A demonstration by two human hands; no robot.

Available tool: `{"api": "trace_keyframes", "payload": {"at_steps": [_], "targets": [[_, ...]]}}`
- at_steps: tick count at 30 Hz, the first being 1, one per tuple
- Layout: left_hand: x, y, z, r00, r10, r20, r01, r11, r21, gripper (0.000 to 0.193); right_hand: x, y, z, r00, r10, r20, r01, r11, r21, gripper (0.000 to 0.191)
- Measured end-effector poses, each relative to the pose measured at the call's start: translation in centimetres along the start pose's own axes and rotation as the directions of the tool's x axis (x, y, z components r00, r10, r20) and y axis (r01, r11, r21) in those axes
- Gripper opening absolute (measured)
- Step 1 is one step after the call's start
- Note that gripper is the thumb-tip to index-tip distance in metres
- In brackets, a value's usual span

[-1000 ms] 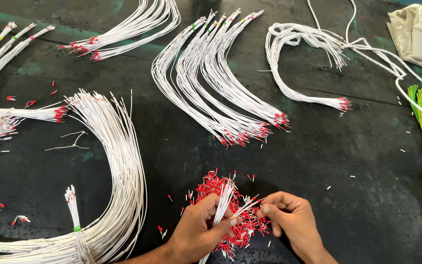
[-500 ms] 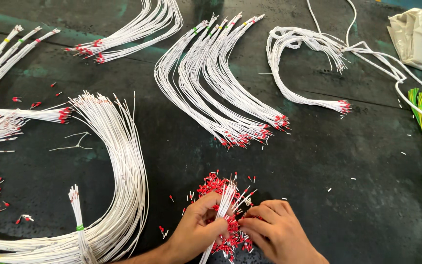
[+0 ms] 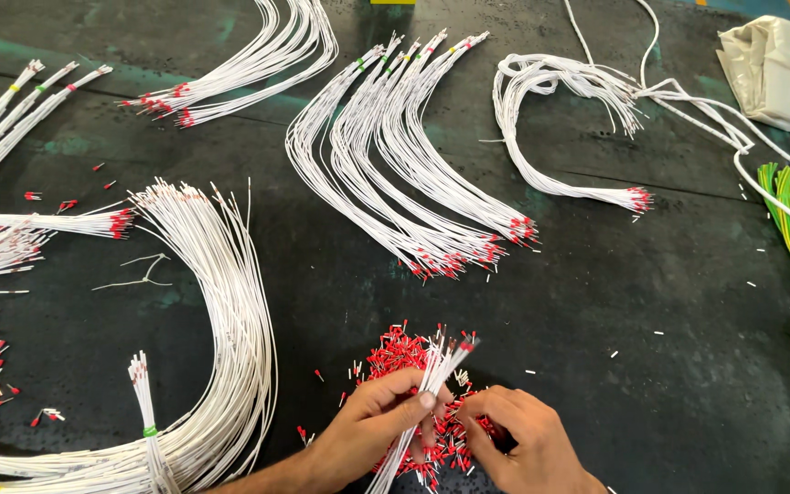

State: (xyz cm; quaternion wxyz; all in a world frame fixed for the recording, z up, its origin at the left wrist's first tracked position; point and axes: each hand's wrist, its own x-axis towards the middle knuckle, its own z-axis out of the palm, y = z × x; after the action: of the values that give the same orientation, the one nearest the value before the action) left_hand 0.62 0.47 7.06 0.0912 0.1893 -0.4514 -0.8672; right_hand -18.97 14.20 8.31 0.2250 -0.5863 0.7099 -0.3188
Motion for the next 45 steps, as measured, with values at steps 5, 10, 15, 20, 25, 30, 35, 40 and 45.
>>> {"api": "trace_keyframes", "payload": {"at_steps": [5,10,15,20,25,30,35,40,45], "targets": [[0.3,0.7,0.0,0.992,0.107,-0.063,-0.110,0.993,-0.049,0.030,-0.2,0.1,0.1,0.981,-0.186,-0.063,0.193,0.970,0.145,0.025],[0.3,1.5,0.1,0.990,0.050,-0.134,-0.052,0.999,-0.008,0.037,-0.1,0.1,0.3,0.996,-0.007,-0.090,0.029,0.970,0.241,0.023],[0.0,1.6,0.6,0.984,-0.065,-0.168,0.065,0.998,-0.009,0.041,0.2,0.4,0.1,0.983,-0.011,-0.181,0.051,0.975,0.216,0.024],[0.0,1.7,0.3,0.993,-0.023,-0.112,0.024,1.000,0.011,0.041,0.2,0.3,0.2,0.972,0.116,-0.203,-0.058,0.961,0.271,0.040],[0.2,1.1,0.5,0.994,0.104,-0.042,-0.096,0.982,0.165,0.036,0.3,0.7,-0.1,0.960,0.203,-0.191,-0.137,0.941,0.309,0.036],[0.3,0.4,0.6,0.996,0.060,-0.060,-0.051,0.987,0.151,0.028,0.3,1.3,-0.4,0.925,0.333,-0.184,-0.202,0.839,0.504,0.024],[0.1,0.0,0.7,0.995,0.036,-0.094,-0.011,0.967,0.253,0.022,0.3,2.0,-0.9,0.912,0.375,-0.166,-0.176,0.723,0.668,0.019],[0.1,0.0,0.9,0.970,0.219,-0.101,-0.150,0.875,0.461,0.016,-0.4,2.5,-0.9,0.916,0.331,-0.228,-0.132,0.784,0.607,0.023],[0.1,0.1,0.9,0.969,0.204,-0.140,-0.119,0.879,0.462,0.015,-0.5,2.5,-1.0,0.883,0.394,-0.255,-0.141,0.741,0.656,0.021]]}}
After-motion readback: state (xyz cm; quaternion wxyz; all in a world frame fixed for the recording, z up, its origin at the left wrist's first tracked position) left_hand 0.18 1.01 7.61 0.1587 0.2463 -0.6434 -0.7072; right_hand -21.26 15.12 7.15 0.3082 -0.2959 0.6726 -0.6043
